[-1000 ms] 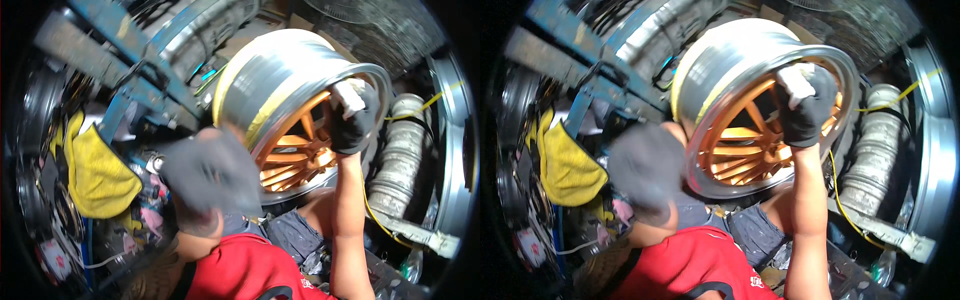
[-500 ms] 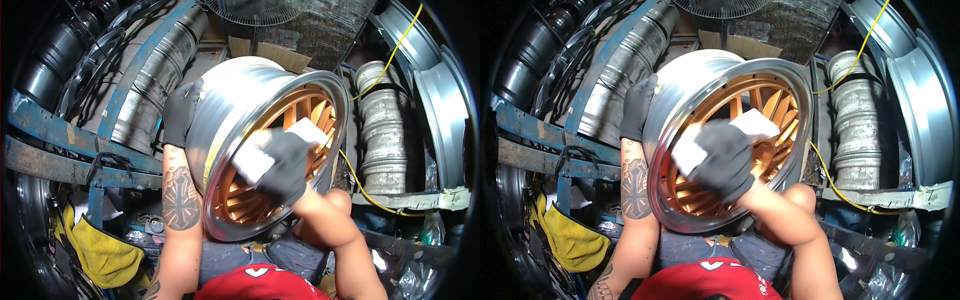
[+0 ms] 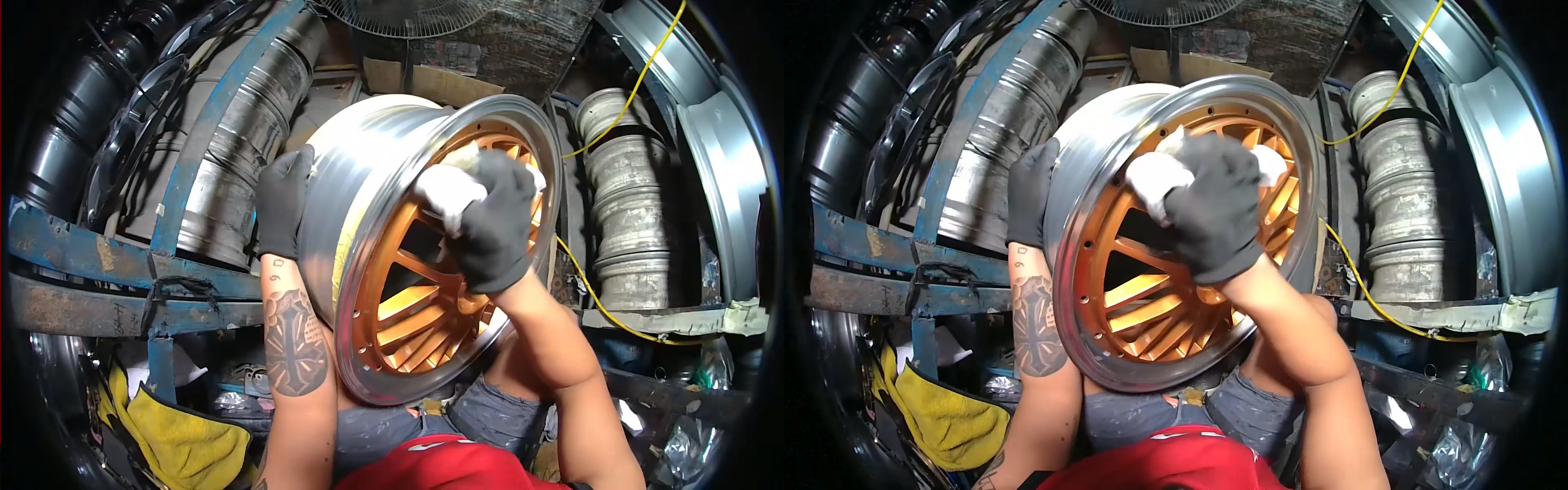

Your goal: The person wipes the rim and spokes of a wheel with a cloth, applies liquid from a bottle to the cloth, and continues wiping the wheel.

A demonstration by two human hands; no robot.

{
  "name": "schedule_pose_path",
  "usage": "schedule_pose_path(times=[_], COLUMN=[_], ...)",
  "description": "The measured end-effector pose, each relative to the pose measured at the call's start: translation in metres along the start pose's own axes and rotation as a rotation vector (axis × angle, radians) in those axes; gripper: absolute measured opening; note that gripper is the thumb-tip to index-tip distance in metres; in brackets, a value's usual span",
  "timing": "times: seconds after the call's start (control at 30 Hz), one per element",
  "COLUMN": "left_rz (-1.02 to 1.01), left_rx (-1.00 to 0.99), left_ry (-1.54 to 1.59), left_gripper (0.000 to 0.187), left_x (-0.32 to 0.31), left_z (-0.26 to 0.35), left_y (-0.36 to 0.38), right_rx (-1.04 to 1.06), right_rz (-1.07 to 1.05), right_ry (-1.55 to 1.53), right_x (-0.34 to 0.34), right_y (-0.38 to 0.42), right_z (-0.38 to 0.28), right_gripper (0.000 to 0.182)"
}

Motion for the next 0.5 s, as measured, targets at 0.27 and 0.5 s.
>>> schedule_pose_path(times=[0.27, 0.5], left_rz=[0.016, -0.053], left_rx=[0.005, 0.045], left_ry=[-0.02, 0.008], left_gripper=[0.049, 0.048], left_x=[-0.002, -0.004], left_z=[-0.005, 0.004], left_y=[-0.003, 0.001], right_rx=[-0.059, 0.034], right_rz=[-0.023, -0.122], right_ry=[0.007, -0.152], right_x=[-0.008, 0.0], right_y=[0.02, 0.018], right_z=[0.0, -0.005], right_gripper=[0.041, 0.025])
Point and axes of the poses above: each hand's wrist, its own y-axis away from the middle knuckle, its own x-axis out of the back of the hand, z = x × y, the point moved 1 cm from there along -y, towards the middle knuckle, and after that the axes turned 14 degrees about -z, right-handed, at the moved point
